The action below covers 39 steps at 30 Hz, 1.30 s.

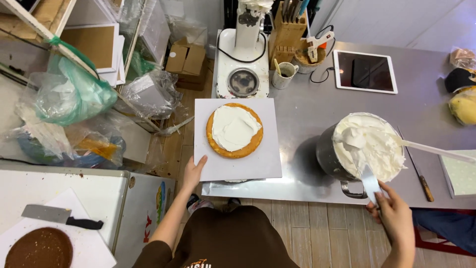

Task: Trim and level cake layers, then apply an initial layer of cream/frosting.

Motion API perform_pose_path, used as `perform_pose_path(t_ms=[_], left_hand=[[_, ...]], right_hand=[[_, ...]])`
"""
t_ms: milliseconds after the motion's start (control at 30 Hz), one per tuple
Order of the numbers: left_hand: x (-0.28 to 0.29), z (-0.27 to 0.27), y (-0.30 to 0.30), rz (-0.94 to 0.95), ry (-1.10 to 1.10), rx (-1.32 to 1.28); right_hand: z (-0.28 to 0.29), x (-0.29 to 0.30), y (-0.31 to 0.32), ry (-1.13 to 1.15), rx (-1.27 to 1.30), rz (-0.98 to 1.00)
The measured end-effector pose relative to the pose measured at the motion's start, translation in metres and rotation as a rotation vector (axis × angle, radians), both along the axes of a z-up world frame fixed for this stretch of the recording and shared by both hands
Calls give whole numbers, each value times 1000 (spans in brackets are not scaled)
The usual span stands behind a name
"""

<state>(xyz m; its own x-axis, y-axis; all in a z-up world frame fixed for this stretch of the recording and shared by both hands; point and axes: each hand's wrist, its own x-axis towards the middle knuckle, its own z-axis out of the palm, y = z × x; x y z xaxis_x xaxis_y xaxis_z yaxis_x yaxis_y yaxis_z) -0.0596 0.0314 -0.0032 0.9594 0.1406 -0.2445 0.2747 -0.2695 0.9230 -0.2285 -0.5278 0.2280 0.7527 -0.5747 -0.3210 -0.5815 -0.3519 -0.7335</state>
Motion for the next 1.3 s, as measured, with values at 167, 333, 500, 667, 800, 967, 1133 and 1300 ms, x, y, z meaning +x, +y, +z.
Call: perform_pose_path(t_ms=[167,333,500,667,800,967,1133,1300], left_hand=[[0,3,0,3,-11,-32],[0,8,-2,-6,-12,-39],[-8,3,-7,37,-9,-104],[-9,-2,-9,70,-47,-94],[-4,4,-8,62,-22,-115],[1,-3,-2,27,-85,-132],[-2,-3,-2,29,-80,-133],[0,6,-3,-5,-40,-164]], right_hand=[[22,11,32,95,-126,6],[25,13,35,145,-150,62],[28,3,45,26,-101,-5],[-12,27,67,-155,6,325],[2,72,177,-159,-137,751],[-51,111,202,-84,-417,895],[-31,132,180,24,-715,941],[-13,129,185,-411,-705,886]])
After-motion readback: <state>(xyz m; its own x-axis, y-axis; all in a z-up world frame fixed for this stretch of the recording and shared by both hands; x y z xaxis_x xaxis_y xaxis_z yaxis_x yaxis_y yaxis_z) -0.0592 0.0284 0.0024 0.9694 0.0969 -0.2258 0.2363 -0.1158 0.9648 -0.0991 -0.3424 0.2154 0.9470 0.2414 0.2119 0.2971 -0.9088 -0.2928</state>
